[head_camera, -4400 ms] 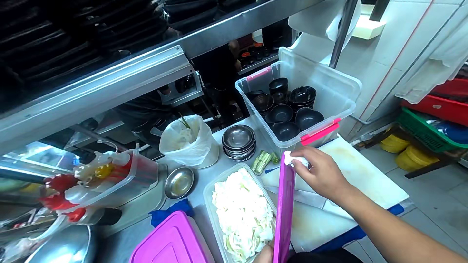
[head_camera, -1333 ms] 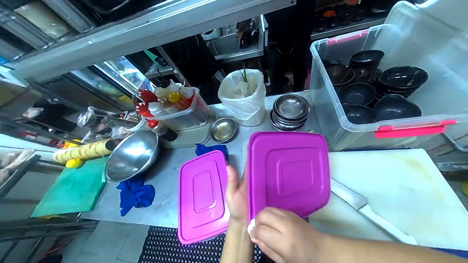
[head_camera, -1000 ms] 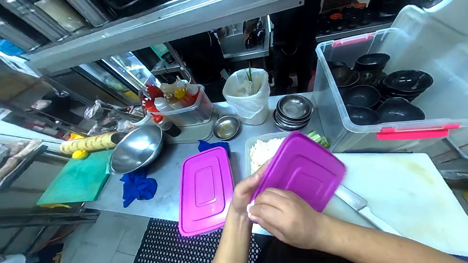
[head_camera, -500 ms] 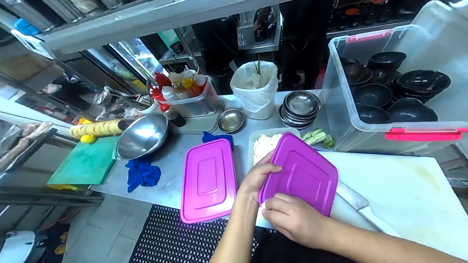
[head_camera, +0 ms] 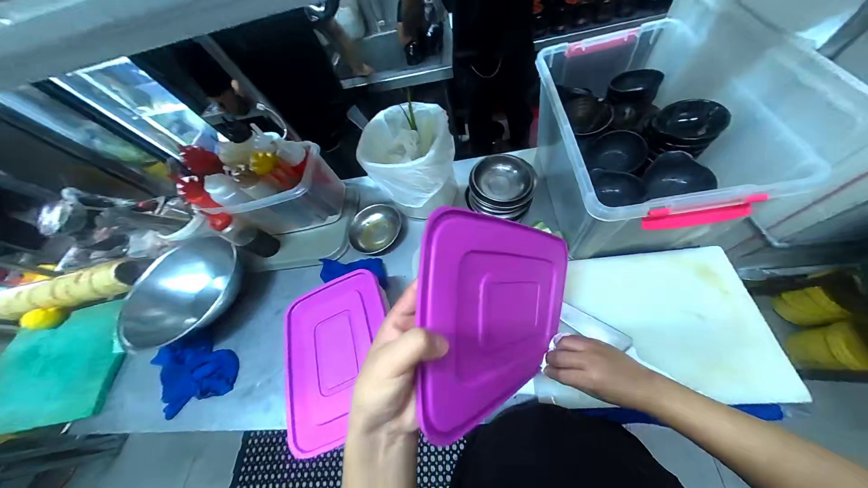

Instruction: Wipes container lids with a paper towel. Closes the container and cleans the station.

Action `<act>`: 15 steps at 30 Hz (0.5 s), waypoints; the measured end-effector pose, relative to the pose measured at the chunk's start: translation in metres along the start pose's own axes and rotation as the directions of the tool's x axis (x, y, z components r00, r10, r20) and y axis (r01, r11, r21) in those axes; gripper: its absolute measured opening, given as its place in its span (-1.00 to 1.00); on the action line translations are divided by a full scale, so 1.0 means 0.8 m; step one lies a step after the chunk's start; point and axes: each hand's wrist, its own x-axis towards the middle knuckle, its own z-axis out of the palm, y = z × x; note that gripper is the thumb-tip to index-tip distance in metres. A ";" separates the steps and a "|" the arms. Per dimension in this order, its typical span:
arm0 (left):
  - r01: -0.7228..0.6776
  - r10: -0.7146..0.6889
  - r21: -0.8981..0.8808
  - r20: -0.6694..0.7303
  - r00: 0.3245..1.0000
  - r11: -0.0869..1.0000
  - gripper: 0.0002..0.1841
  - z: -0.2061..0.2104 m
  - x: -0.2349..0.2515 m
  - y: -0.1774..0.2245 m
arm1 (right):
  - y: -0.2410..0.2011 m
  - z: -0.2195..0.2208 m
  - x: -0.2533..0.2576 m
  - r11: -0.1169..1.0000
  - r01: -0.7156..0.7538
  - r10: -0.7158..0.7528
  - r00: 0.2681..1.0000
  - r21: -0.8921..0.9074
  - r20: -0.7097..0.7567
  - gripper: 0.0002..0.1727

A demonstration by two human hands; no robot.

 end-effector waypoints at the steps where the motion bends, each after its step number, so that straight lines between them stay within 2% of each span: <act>1: -0.026 0.026 -0.014 0.015 1.000 1.000 -0.37 -0.001 -0.006 0.002 | 0.005 -0.005 0.000 0.999 -0.024 0.024 0.999 -0.021 -0.024 -0.76; 4: -0.096 0.097 -0.028 0.035 0.995 0.995 -0.45 -0.009 -0.020 0.007 | 0.020 -0.020 0.006 0.991 -0.088 0.080 0.994 -0.099 -0.079 -0.76; 7: -0.147 0.147 0.006 -0.010 0.989 0.989 -0.50 -0.017 -0.027 0.013 | 0.043 -0.040 0.018 0.976 -0.148 0.132 0.986 -0.161 -0.106 -0.79; 10: -0.152 0.152 -0.024 -0.010 0.988 0.988 -0.51 -0.034 -0.029 0.012 | 0.061 -0.057 0.034 0.963 -0.196 0.170 0.974 -0.187 -0.148 -0.82; 15: -0.131 0.130 -0.072 -0.022 0.991 0.989 -0.47 -0.066 -0.044 0.017 | 0.081 -0.071 0.055 0.956 -0.189 0.148 0.971 -0.226 -0.186 -0.79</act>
